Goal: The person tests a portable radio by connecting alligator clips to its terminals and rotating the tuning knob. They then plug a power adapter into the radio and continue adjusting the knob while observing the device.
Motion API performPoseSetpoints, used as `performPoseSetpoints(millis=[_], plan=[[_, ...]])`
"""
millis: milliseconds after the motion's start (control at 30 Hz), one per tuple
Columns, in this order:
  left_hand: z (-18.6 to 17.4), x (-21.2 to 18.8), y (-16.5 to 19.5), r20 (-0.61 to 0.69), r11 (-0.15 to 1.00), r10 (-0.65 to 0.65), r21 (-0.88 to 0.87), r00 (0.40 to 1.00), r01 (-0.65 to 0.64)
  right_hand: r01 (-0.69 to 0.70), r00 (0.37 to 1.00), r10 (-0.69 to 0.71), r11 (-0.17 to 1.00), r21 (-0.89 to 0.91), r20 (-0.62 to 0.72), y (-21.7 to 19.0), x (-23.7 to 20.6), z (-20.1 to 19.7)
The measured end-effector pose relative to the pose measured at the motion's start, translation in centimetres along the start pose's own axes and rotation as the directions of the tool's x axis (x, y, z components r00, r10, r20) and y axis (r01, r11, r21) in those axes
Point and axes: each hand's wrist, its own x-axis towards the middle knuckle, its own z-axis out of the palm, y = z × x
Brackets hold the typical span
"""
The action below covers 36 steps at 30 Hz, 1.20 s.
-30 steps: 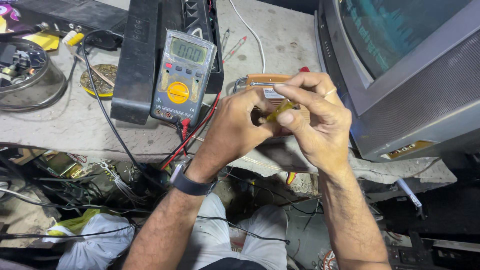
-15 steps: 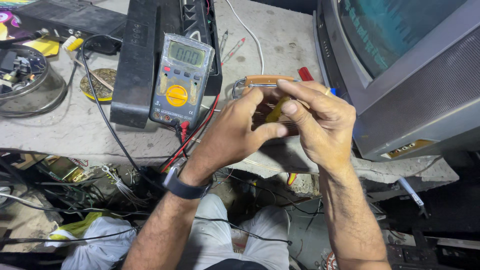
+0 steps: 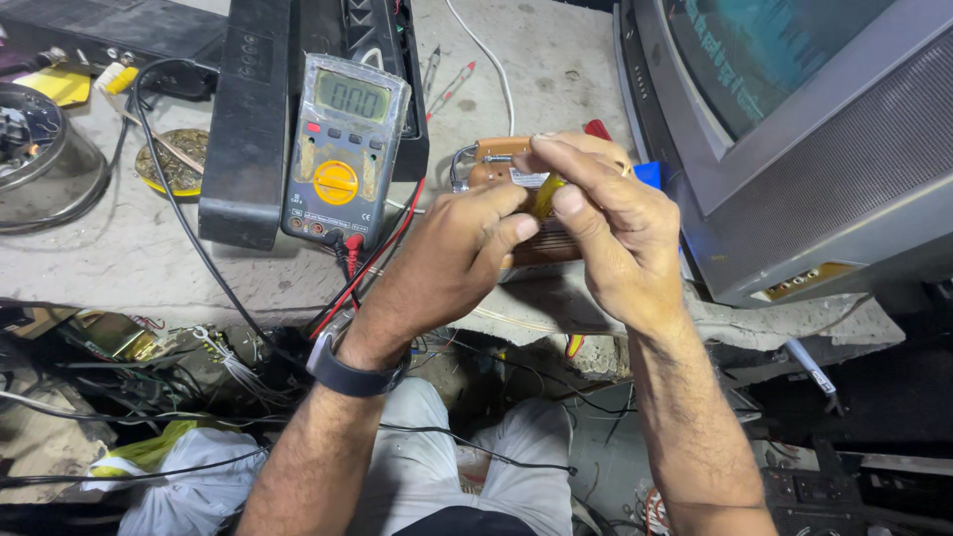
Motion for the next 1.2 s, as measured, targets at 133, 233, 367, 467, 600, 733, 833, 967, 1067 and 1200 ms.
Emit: performPoseSetpoints(millis=[133, 233, 367, 467, 600, 733, 833, 967, 1067, 1200], plan=[[1.0, 0.3, -0.4, -0.138, 0.996, -0.081, -0.054, 0.987, 0.075, 0.098, 0.995, -0.102, 0.985, -0.141, -0.017, -0.4, 0.0, 0.3], [1.0, 0.2, -1.0, -0.156, 0.985, 0.098, -0.124, 0.983, -0.117, -0.041, 0.997, 0.038, 0.998, -0.04, -0.063, -0.5, 0.5, 0.3], [0.8, -0.1, -1.4, -0.086, 0.983, 0.183, 0.047, 0.979, -0.18, 0.093, 0.995, -0.089, 0.985, -0.148, 0.036, -1.0, 0.6, 0.1], [1.2, 0.4, -1.1, -0.145, 1.0, 0.026, 0.014, 0.989, -0.025, 0.161, 0.987, -0.158, 0.971, -0.177, 0.032, -1.0, 0.7, 0.5], [0.8, 0.1, -0.7, -0.085, 0.981, -0.061, -0.191, 0.995, 0.043, -0.087, 0.993, 0.077, 0.99, -0.111, -0.094, -0.7, 0.7, 0.7], [0.1, -0.2, -0.8, -0.103, 0.982, 0.157, -0.087, 0.982, -0.166, 0.032, 0.999, -0.033, 0.995, -0.09, -0.01, -0.7, 0.3, 0.3], [0.8, 0.1, -0.8, -0.184, 0.994, 0.103, -0.001, 0.978, -0.105, 0.093, 0.996, -0.094, 0.986, -0.141, 0.0, -0.6, -0.2, 0.2], [1.0, -0.2, -0.8, -0.148, 0.97, 0.087, -0.212, 0.985, -0.118, -0.006, 0.999, 0.004, 0.999, -0.041, -0.041, -0.3, 0.0, 0.1], [0.7, -0.4, -1.0, -0.121, 0.97, 0.239, -0.012, 0.963, -0.242, 0.065, 0.998, -0.063, 0.985, -0.158, 0.016, -0.7, 0.0, 0.0], [1.6, 0.1, -1.2, -0.185, 0.998, 0.039, 0.052, 0.982, -0.03, 0.214, 0.977, -0.206, 0.925, -0.315, 0.06, -1.1, 0.1, 0.3]])
